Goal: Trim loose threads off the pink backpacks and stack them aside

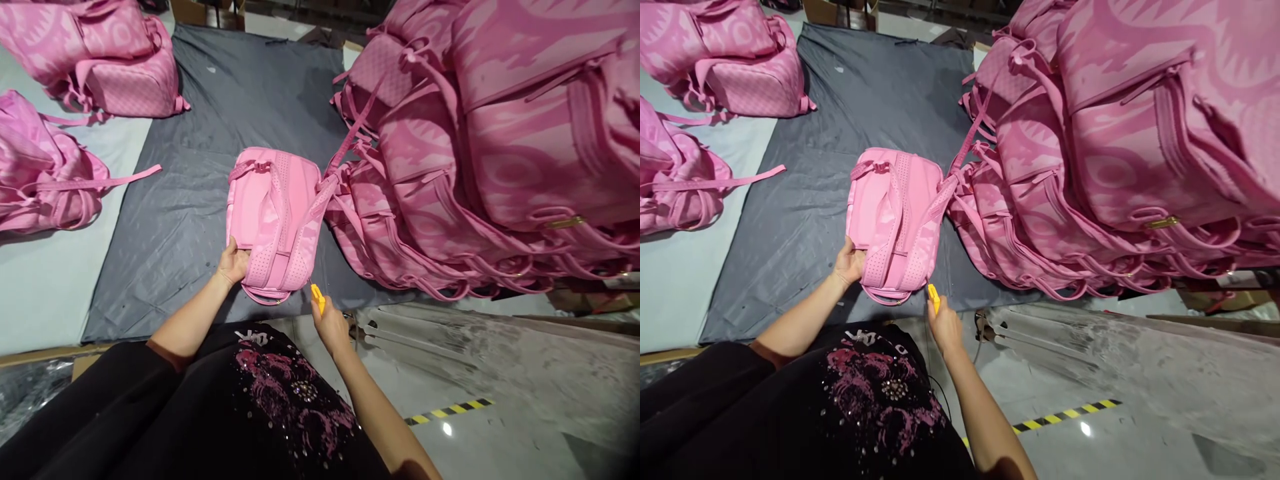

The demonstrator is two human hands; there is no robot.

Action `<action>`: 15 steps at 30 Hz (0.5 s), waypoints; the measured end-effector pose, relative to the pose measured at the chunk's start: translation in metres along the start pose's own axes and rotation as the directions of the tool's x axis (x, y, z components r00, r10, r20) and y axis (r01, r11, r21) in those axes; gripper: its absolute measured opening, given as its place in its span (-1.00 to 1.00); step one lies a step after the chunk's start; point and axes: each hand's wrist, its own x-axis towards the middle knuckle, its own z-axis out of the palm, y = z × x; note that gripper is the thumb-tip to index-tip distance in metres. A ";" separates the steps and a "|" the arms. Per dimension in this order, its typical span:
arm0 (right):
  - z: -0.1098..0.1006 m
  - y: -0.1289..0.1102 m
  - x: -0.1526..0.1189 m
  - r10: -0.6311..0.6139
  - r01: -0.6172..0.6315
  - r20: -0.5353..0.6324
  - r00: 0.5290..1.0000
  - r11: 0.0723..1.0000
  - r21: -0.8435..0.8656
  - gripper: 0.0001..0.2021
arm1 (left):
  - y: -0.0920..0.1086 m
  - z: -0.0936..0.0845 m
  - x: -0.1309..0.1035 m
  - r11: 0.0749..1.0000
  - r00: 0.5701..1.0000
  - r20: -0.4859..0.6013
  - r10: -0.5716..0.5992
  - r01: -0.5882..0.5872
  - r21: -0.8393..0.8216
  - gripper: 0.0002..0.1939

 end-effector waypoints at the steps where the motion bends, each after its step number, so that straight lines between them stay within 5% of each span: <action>1: 0.002 0.003 -0.014 0.015 -0.015 0.020 1.000 1.000 0.006 -0.64 | 0.000 -0.001 -0.001 1.000 1.000 0.003 0.012 -0.012 0.004 -0.24; 6: 0.026 0.003 -0.067 0.007 -0.008 0.194 0.981 1.000 0.008 -0.65 | 0.001 0.000 0.000 1.000 1.000 0.011 -0.005 0.005 -0.002 -0.31; 9: 0.036 -0.008 -0.061 -0.049 0.048 0.224 0.973 0.999 0.010 -0.68 | 0.006 0.007 -0.005 0.999 1.000 -0.008 -0.016 0.016 0.041 -0.35; 11: 0.038 -0.014 -0.052 -0.060 0.055 0.250 0.966 0.998 0.027 -0.68 | 0.007 0.012 -0.019 0.972 0.993 -0.111 -0.049 0.073 0.222 -0.42; 13: 0.038 -0.021 -0.046 -0.064 0.049 0.258 0.964 0.997 0.067 -0.67 | 0.003 0.015 -0.040 0.825 0.953 -0.296 0.058 0.122 0.552 -0.48; 15: 0.037 -0.027 -0.044 -0.109 0.075 0.272 0.956 0.988 0.132 -0.68 | -0.011 0.016 -0.061 0.433 0.900 -0.256 0.352 0.085 0.897 -0.39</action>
